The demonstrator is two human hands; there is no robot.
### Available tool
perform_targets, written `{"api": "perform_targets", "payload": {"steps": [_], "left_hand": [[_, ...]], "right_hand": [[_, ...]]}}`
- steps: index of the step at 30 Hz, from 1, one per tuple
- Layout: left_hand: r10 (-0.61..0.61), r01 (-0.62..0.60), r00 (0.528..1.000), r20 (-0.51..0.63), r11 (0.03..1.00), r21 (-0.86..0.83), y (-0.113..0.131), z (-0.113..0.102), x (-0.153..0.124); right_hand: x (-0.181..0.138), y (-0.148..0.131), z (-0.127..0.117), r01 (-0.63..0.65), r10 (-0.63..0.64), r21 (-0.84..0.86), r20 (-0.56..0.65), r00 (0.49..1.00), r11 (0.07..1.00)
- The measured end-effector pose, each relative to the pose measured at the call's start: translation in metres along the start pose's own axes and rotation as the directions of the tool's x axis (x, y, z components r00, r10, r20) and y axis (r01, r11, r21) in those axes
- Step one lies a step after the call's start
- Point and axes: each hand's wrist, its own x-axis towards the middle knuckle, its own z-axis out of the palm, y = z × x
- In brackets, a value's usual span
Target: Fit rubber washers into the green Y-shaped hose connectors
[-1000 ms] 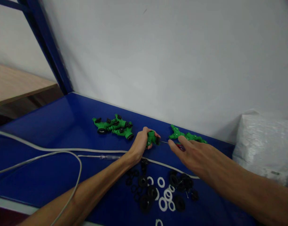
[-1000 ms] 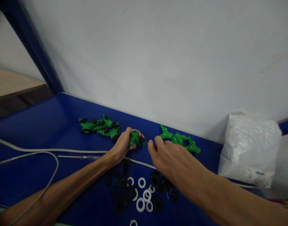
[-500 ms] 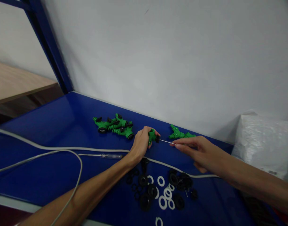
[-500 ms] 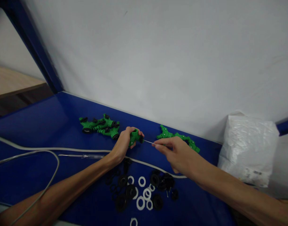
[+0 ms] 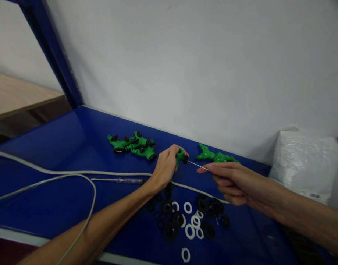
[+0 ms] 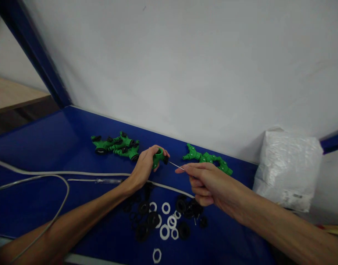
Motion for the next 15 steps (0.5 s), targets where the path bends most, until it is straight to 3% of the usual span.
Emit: {"api": "perform_targets", "payload": {"steps": [3, 6, 8, 10, 13, 15], "left_hand": [[-0.016, 0.018, 1.0, 0.02, 0.992, -0.128, 0.001, 0.001, 0.003], [-0.102, 0.104, 0.995, 0.025, 0.948, -0.3, 0.006, 0.001, 0.005], [-0.186, 0.19, 0.981, 0.05, 0.897, -0.398, 0.01, 0.002, 0.004], [-0.251, 0.263, 0.964, 0.088, 0.852, -0.453, 0.014, 0.003, 0.002], [-0.294, 0.322, 0.946, 0.134, 0.819, -0.475, 0.017, 0.005, -0.002], [-0.302, 0.337, 0.941, 0.151, 0.809, -0.481, 0.017, 0.006, -0.003]], "right_hand": [[-0.004, 0.012, -0.01, 0.103, -0.1, -0.179, 0.023, 0.995, 0.979], [-0.016, 0.053, -0.029, 0.28, -0.299, -0.487, 0.041, 0.953, 0.827], [-0.026, 0.097, -0.047, 0.368, -0.482, -0.662, 0.01, 0.876, 0.653], [-0.034, 0.147, -0.065, 0.451, -0.689, -0.755, -0.001, 0.725, 0.476], [-0.04, 0.203, -0.081, 0.523, -0.73, -0.816, 0.198, 0.654, 0.247], [-0.04, 0.221, -0.079, 0.509, -0.794, -0.851, 0.218, 0.567, 0.13]]}}
